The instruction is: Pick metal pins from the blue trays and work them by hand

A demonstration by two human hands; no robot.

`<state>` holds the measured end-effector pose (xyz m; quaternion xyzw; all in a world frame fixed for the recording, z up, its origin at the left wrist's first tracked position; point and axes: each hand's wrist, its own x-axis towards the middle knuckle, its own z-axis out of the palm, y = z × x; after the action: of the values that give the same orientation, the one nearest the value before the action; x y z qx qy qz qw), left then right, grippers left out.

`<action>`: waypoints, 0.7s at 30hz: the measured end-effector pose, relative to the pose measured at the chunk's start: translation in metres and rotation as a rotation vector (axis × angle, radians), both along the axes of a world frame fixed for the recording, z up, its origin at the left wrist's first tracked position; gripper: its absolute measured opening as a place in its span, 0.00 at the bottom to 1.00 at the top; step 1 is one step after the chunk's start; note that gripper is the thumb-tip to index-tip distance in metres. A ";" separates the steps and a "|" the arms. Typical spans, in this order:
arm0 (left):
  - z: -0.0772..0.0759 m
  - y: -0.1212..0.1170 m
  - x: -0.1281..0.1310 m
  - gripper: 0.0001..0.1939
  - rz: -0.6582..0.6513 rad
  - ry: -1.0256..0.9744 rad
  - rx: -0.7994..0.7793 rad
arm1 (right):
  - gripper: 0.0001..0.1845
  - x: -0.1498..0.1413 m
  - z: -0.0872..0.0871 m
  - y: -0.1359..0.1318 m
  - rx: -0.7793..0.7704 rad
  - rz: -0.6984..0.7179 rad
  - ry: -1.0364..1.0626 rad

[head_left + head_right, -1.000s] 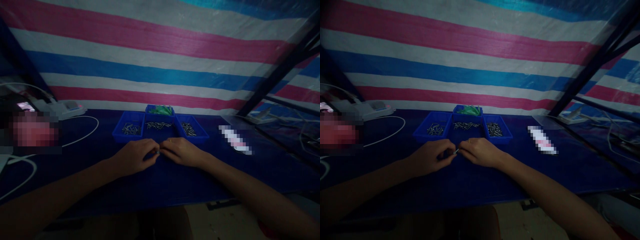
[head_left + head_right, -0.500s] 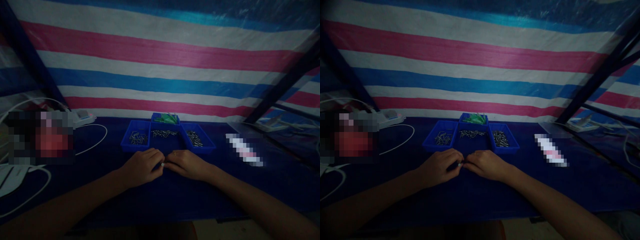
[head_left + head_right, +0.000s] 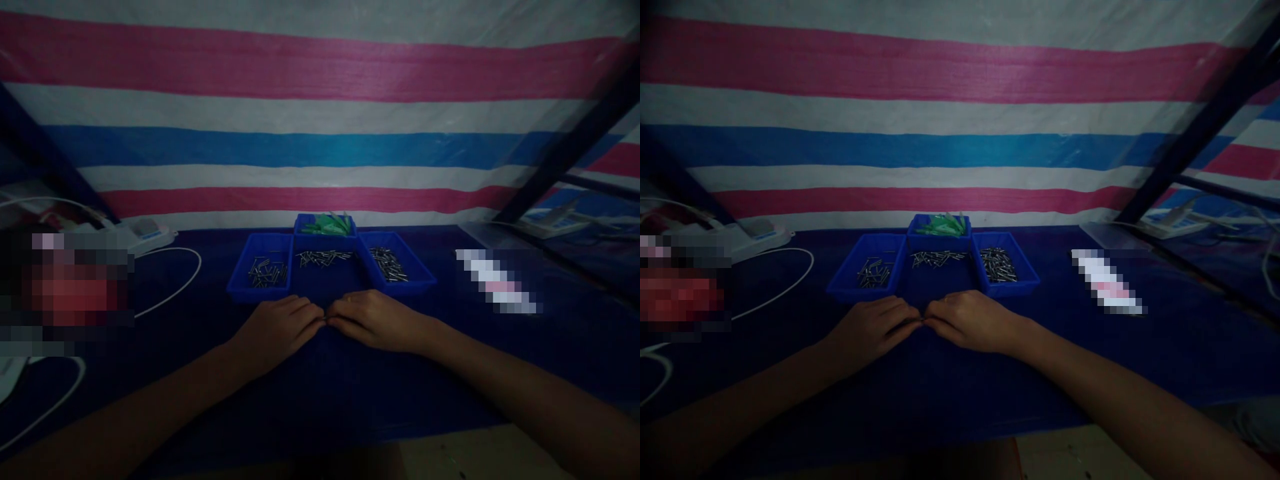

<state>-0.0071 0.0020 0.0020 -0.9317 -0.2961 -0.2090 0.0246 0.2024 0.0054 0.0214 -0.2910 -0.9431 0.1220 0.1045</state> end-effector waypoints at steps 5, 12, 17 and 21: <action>-0.004 0.001 0.000 0.10 -0.039 -0.036 0.008 | 0.13 -0.001 0.000 -0.001 -0.051 -0.055 0.046; 0.004 0.000 0.002 0.10 0.020 -0.126 -0.074 | 0.10 0.003 0.002 0.005 -0.115 -0.056 0.119; 0.009 -0.001 0.002 0.06 0.045 -0.137 -0.144 | 0.10 0.006 0.005 0.008 -0.097 -0.098 0.154; 0.006 -0.001 0.001 0.05 0.048 -0.144 -0.144 | 0.09 0.005 0.004 0.006 -0.117 -0.079 0.169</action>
<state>-0.0057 0.0012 0.0081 -0.9063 -0.3334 -0.2531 -0.0589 0.2076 0.0116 0.0258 -0.3223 -0.9100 0.1968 0.1710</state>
